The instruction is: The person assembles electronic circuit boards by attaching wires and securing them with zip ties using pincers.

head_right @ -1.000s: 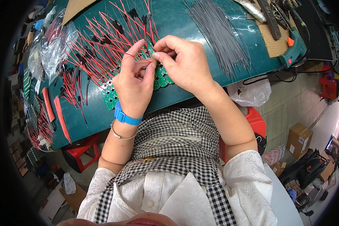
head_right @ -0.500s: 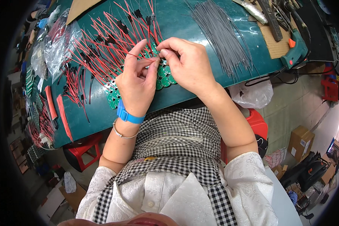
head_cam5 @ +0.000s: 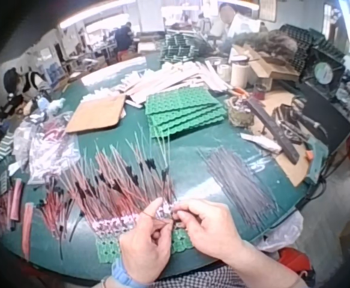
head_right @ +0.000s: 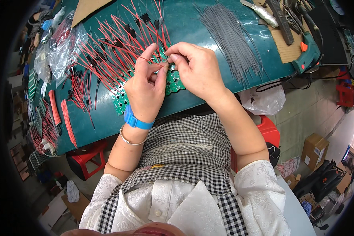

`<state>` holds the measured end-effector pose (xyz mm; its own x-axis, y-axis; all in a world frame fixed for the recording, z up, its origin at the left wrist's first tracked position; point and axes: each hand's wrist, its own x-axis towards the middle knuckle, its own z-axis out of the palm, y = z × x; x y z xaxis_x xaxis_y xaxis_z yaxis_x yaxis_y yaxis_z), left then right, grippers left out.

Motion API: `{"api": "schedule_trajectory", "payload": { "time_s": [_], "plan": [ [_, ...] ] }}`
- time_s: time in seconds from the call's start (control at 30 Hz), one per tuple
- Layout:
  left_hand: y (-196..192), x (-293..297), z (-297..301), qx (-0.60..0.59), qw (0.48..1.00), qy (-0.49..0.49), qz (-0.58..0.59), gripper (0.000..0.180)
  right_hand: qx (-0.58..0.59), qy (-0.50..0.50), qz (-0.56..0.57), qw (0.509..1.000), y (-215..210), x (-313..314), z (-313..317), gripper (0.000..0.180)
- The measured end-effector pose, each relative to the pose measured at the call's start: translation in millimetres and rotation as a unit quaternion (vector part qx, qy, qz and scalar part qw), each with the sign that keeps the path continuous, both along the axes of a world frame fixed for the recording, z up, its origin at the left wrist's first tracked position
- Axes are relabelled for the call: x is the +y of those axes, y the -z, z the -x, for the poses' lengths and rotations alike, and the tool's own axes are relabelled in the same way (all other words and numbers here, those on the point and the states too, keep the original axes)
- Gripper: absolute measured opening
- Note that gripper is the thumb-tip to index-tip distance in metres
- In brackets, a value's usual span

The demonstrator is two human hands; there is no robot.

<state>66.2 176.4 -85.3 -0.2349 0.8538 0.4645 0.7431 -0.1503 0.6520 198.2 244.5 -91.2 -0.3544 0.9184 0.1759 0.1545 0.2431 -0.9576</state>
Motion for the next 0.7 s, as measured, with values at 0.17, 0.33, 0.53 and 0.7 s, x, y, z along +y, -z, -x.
{"api": "schedule_trajectory", "payload": {
  "time_s": [0.17, 0.33, 0.53, 0.7],
  "plan": [
    [-0.6, -0.5, -1.8, 0.000, 1.000, 0.011, 0.006, 0.053, -0.010, 0.002, 0.004, 1.000, -3.0, -1.5, -0.5, 0.012],
    [1.4, 0.0, -0.8, -0.007, 1.000, 0.017, 0.000, 0.058, -0.015, -0.001, -0.035, 0.999, -5.3, -0.8, 0.2, 0.016],
    [-18.9, -13.4, 17.4, -0.005, 0.999, 0.002, -0.035, 0.047, -0.085, 0.021, -0.180, 0.980, -17.2, 3.8, -7.2, 0.019],
    [-58.4, -58.1, 82.9, -0.027, 0.987, -0.133, -0.082, 0.025, -0.183, 0.160, -0.213, 0.946, -37.3, 27.8, -60.7, 0.014]
  ]
}}
